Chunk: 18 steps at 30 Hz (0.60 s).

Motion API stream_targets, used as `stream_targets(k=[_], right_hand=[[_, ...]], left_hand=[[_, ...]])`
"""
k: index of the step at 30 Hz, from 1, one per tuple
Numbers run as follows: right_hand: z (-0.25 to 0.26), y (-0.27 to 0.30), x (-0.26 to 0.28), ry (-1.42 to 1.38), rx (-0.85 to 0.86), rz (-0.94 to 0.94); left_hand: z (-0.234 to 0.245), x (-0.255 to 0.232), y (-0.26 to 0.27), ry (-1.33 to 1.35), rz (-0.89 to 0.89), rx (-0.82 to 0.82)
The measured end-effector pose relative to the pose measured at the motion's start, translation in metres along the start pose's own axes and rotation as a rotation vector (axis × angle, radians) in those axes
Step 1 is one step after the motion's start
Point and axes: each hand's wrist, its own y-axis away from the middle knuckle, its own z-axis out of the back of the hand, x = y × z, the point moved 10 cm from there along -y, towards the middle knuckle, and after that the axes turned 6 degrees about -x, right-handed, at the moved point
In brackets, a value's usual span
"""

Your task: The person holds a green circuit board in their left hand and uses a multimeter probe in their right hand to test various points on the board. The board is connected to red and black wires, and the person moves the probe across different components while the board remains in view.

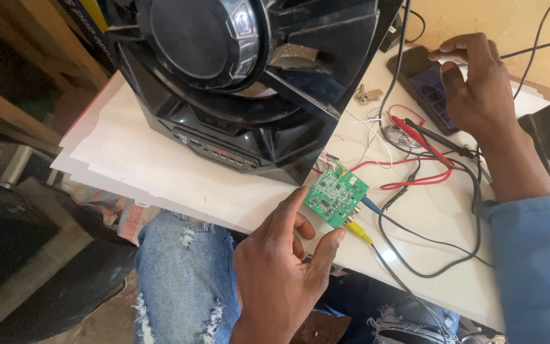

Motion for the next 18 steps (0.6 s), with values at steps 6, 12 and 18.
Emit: stream_targets(k=[6,12,18], right_hand=[[-0.003,0.004,-0.013,-0.008,-0.020,0.133],[-0.004,0.006,-0.016,0.011,-0.039,0.184],[-0.005,0.010,-0.019,0.114,-0.039,0.217]], left_hand=[[-0.001,0.008,0.002,0.115,0.017,-0.008],[0.002,0.010,0.002,0.184,0.071,-0.016],[-0.002,0.014,0.004,0.356,0.177,0.003]])
